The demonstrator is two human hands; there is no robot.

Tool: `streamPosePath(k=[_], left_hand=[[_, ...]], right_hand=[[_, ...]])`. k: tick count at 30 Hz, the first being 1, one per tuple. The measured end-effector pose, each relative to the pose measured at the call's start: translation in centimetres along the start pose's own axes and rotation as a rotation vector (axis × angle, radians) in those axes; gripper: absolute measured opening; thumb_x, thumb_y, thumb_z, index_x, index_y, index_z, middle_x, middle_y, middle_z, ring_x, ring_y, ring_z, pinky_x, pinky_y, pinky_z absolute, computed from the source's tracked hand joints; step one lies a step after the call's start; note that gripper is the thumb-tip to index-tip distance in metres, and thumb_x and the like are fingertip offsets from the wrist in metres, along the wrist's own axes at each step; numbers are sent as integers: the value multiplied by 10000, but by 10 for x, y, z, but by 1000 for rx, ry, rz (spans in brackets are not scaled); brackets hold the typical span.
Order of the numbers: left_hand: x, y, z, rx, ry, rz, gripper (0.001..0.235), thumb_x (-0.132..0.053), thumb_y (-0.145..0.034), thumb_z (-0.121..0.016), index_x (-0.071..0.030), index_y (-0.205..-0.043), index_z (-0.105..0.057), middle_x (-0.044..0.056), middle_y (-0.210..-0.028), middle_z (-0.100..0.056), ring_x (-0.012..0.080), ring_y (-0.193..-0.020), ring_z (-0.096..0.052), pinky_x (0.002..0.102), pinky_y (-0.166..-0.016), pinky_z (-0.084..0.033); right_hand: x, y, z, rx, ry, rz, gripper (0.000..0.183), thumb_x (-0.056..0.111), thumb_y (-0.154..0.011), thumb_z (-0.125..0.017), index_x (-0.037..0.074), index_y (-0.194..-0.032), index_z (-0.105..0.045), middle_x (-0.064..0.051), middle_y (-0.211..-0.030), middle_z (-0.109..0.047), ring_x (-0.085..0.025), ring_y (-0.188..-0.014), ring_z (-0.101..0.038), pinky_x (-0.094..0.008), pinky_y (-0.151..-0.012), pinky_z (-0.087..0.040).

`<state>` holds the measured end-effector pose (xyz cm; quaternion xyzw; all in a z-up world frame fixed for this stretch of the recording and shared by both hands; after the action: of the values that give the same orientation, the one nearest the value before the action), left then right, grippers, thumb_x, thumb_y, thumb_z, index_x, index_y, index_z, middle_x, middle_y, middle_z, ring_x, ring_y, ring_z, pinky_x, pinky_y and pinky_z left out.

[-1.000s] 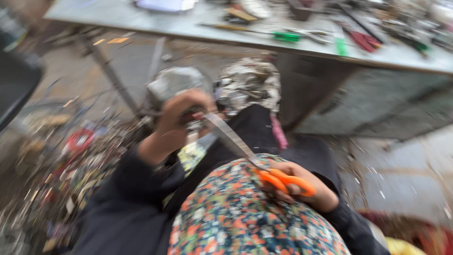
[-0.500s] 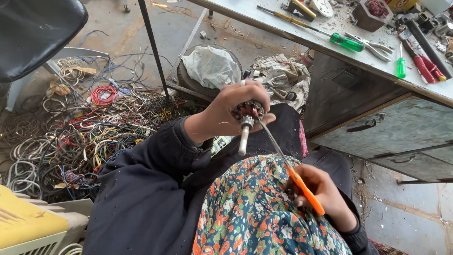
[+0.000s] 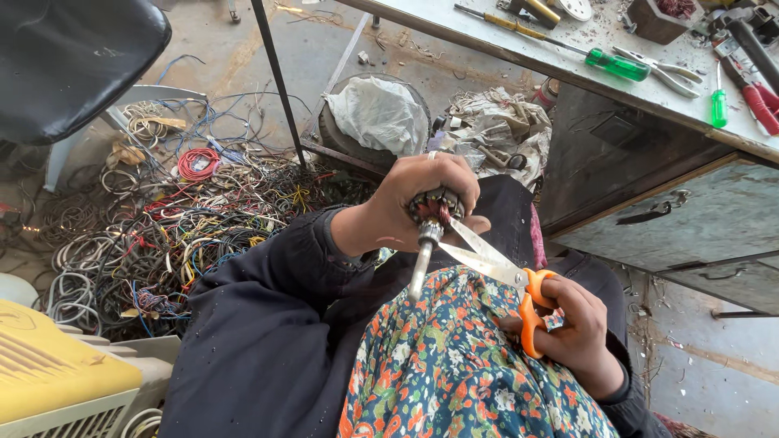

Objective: The person winds red wire around a cylindrical metal component using a screwdriver to hold it steady. They use orange-handled scissors to cut the wire and then wrap the cut end around the component. The work is performed on the lap in a cluttered workshop.

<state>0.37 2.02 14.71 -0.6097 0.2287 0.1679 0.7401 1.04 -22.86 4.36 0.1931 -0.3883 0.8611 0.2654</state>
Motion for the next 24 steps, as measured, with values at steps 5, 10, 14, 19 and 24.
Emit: streamPosePath(k=[5,10,14,19,24], left_hand=[[7,1,-1,151,-5,117,253,-48,-908,-831,-77,-1035,-614,22,-926,-664,138,-809,-655,271,-715,-538],[7,4,-9,304,21,128,261,-36,-863,-815,-73,-1047,-633,20,-944,-668,136,-833,-667,290,-776,-547],[15,6,-17,379,55,179,312,-44,-810,-810,-57,-1069,-638,23,-931,-672,140,-813,-663,290,-752,-536],[14,5,-11,338,-1,126,303,-61,-851,-815,-70,-1092,-631,27,-949,-659,170,-835,-663,305,-768,-527],[11,3,-9,282,-14,85,299,-66,-876,-823,-87,-1097,-622,31,-979,-645,197,-863,-656,320,-793,-531]], right_hand=[[-53,33,-34,405,-576,-436,636,360,-572,-981,-35,-969,-679,-26,-759,-599,-81,-669,-525,-249,-584,-430],[-70,71,-62,656,-1107,-752,777,540,-624,-978,-70,-954,-629,-75,-829,-699,-87,-652,-595,-224,-576,-458],[-69,84,-73,668,-1301,-973,944,556,-548,-974,-142,-1082,-629,-91,-789,-687,-69,-500,-586,-169,-438,-435],[-50,72,-75,668,-1356,-980,973,575,-535,-978,-123,-1099,-603,-73,-819,-664,-62,-532,-576,-168,-466,-440],[-43,64,-68,640,-1264,-961,950,620,-548,-966,-123,-1028,-619,-49,-804,-630,-55,-554,-545,-166,-502,-420]])
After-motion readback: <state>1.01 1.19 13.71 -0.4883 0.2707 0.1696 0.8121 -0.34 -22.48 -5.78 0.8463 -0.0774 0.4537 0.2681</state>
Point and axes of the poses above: each hand's wrist, its own y-axis away from the middle knuckle, its own z-axis out of the back of the hand, x = y × z, the point moved 10 cm from there along -y, towards the middle knuckle
